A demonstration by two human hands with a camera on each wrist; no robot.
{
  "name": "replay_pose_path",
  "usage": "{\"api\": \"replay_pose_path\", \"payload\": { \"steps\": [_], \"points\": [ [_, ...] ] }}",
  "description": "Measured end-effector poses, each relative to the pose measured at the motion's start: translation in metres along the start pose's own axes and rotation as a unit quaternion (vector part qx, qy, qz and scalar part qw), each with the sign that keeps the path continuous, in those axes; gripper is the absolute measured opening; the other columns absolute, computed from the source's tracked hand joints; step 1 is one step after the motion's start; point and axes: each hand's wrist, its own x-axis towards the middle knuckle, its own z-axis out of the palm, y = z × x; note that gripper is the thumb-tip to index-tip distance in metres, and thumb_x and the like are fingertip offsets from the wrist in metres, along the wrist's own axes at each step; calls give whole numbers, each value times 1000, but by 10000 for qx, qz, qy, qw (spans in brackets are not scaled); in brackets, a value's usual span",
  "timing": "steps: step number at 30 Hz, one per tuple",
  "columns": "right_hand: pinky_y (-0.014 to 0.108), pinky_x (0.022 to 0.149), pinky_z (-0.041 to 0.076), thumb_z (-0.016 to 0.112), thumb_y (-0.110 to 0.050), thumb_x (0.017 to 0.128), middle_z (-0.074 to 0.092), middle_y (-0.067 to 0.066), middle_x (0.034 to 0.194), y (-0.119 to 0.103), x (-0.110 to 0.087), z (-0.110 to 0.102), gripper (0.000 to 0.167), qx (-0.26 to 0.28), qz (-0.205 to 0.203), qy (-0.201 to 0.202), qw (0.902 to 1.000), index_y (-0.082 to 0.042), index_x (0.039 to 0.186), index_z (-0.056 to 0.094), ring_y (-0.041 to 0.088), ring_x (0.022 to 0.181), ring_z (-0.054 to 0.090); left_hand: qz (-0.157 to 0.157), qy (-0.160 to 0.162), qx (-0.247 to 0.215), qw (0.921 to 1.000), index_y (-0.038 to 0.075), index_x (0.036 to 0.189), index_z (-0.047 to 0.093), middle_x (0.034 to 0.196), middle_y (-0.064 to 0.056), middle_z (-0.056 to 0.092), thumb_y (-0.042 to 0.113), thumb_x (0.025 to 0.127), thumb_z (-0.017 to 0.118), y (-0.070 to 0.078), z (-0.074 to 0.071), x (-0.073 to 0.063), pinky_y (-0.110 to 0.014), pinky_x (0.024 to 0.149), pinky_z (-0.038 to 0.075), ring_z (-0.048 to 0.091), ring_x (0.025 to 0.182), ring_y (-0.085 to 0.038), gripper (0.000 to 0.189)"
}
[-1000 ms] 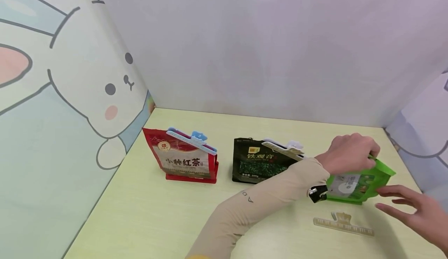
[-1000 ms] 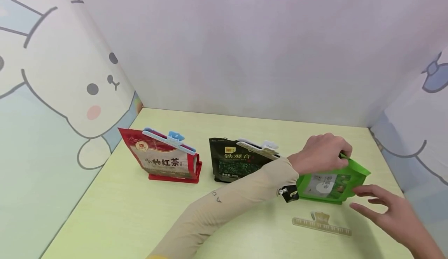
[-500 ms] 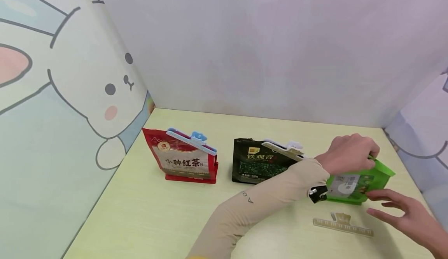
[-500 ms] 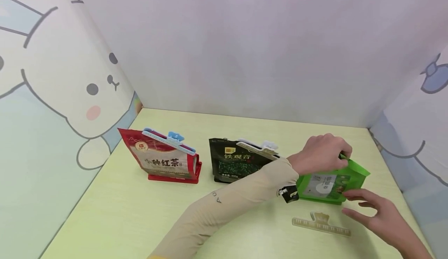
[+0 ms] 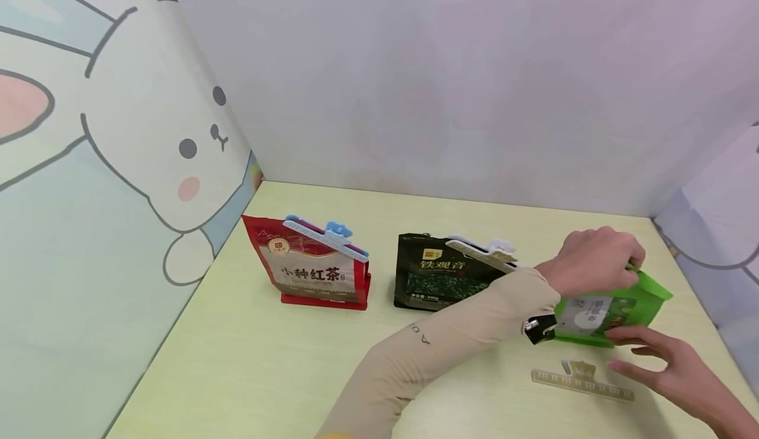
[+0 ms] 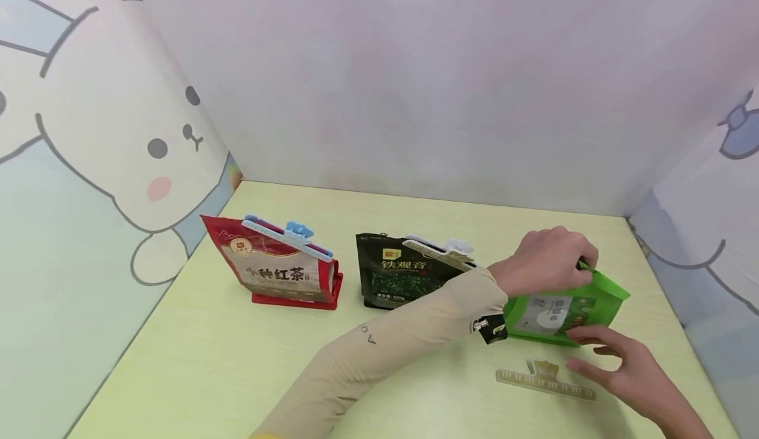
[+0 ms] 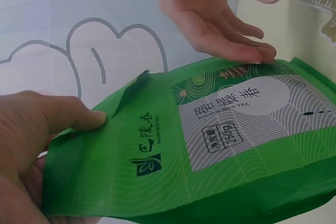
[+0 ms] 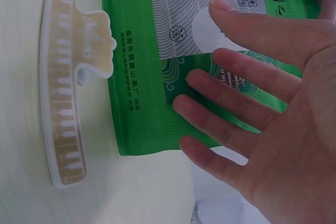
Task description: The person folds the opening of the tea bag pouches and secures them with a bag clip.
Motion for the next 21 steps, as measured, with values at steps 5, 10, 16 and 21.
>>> {"api": "replay_pose_path", "payload": {
  "steps": [5,10,16,21],
  "points": [
    [16,71,45,80,-11,75,57,-21,107,-1,-1,5,39,90,-139,-42,9999,-7,110,64,-14,96,49,-15,7,-22,10000,23,69,43,66,7,29,29,94,54,0,1,1,-19,49,21,26,56,-5,29],
    [23,70,48,79,-10,75,57,-21,107,0,1,11,38,134,-81,-216,9996,-6,111,64,-13,95,49,-7,40,-71,10000,22,68,40,65,6,26,28,94,54,-1,1,0,-20,49,20,24,56,-6,30],
    [25,69,50,79,-10,75,60,-18,104,-1,3,18,36,208,-105,-314,9992,-5,107,65,-11,94,51,51,77,-127,9999,21,68,38,65,5,23,27,95,53,-1,1,0,-20,48,17,20,55,-7,31],
    [25,67,49,80,-10,74,61,-15,105,-3,1,24,36,198,-303,-233,9991,-8,106,65,-9,94,52,40,71,-106,9999,22,69,40,64,6,25,28,95,53,-1,2,0,-20,48,18,21,55,-6,30]
  ]
}}
